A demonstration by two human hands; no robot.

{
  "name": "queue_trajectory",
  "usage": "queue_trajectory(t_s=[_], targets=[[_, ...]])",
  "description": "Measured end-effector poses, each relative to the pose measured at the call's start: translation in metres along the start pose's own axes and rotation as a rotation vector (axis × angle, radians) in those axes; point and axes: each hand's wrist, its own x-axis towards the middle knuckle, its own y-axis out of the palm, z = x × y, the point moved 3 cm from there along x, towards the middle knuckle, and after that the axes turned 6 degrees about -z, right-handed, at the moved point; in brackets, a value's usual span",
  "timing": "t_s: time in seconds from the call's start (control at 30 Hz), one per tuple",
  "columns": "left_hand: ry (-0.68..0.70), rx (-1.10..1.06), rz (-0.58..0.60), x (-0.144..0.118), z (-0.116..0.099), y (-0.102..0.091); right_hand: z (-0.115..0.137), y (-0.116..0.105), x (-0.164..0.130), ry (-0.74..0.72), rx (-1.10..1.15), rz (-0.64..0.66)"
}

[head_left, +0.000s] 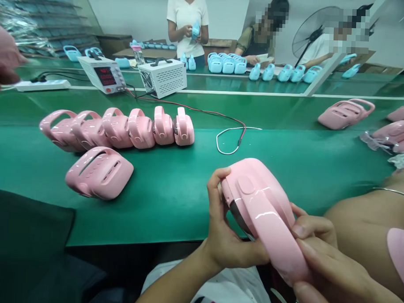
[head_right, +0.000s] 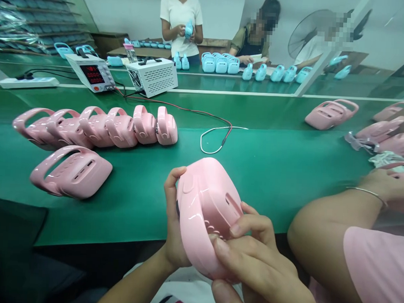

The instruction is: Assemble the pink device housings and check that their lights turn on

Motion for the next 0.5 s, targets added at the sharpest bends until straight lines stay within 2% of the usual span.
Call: queue_trajectory(t_s=[0.07,0.17,0.27,0.33,0.5], targets=[[0.017,0.063,-0.026,0.0,0.001,-0.005,0.003,0.004,-0.001,-0.033,0.028,0.005],[0.081,0.266,-0.135,0.004,-0.002,-0.016,0.004,0.012,-0.001,-0.023,0.038,-0.03],[0.142,0.535,-0.289,0.014,-0.013,-0.033,-0.002,0.018,-0.001,0.043,0.004,-0.13],[0.122,0.624,-0.326,0.022,-0.022,-0.043,-0.009,0.023,-0.001,0.107,-0.021,-0.155],[0.081,0.668,-0.341,0.035,-0.037,-0.061,-0.02,0.043,0.003,0.192,-0.024,-0.01]])
